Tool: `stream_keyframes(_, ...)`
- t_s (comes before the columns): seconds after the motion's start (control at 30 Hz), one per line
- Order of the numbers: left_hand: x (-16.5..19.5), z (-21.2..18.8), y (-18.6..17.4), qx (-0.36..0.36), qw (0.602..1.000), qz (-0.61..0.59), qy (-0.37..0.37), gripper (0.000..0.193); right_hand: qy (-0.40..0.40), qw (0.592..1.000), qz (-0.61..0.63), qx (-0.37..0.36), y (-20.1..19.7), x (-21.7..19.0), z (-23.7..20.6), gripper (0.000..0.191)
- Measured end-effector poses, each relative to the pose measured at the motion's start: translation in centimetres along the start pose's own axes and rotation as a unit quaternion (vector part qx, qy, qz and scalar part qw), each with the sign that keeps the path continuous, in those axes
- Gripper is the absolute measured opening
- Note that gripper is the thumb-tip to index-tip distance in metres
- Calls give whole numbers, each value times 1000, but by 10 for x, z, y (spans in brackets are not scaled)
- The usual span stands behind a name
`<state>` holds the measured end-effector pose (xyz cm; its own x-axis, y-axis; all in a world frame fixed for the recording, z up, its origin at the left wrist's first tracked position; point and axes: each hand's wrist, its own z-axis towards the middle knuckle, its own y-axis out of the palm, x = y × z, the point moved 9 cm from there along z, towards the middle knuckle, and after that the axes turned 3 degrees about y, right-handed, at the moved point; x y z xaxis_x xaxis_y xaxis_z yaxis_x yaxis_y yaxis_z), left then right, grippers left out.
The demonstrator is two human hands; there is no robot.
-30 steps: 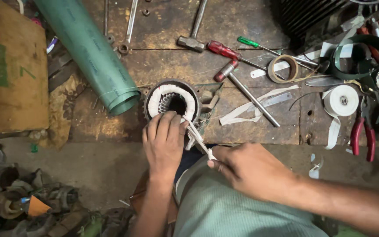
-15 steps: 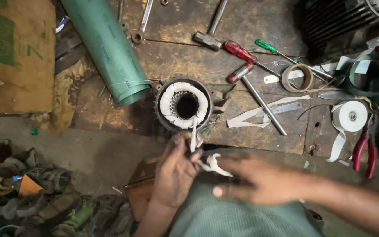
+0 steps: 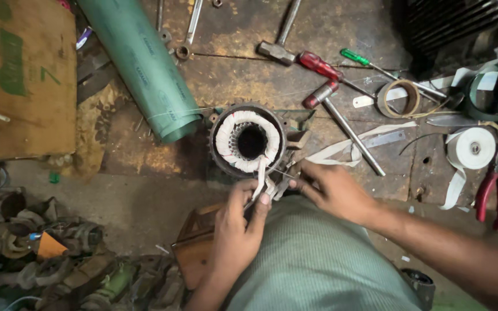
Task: The person wraps white tape around the stator slots, then uses a hammer and screwdriver to press down the copper windings. They cut a green insulating sheet with scissors and insert it into the stator, then arrange the copper wires.
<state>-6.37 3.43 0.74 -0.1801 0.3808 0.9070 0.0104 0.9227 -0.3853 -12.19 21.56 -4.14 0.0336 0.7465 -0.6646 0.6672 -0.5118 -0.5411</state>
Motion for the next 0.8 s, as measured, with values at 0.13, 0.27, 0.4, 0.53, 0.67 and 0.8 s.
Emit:
stream_keyframes(0.13, -3, 1, 6, -14, 999, -33, -19, 26, -182, 983, 13, 22, -13, -43, -18, 25)
stream_keyframes(0.27, -11, 0, 11, -15, 998, -38, -37, 22, -424, 892, 137, 76, -44, -89, -34, 12)
stream_keyframes(0.4, -7, 0, 9, -5, 1000, -27, -13, 21, -137, 926, 336, -104, -7, -72, 1, 20)
stream_keyframes(0.53, 15, 2, -1, 22, 998, 40, 47, 21, 25, 997, 65, -33, -19, -20, -21, 29)
stream_keyframes(0.67, 41, -4, -5, 33, 989, 95, 108, 17, 76, 997, 23, -21, -58, 54, -23, 31)
stream_keyframes(0.8, 36, -8, 7, 4, 974, 204, 103, 19, 17, 937, -301, 179, -93, 88, 14, 44)
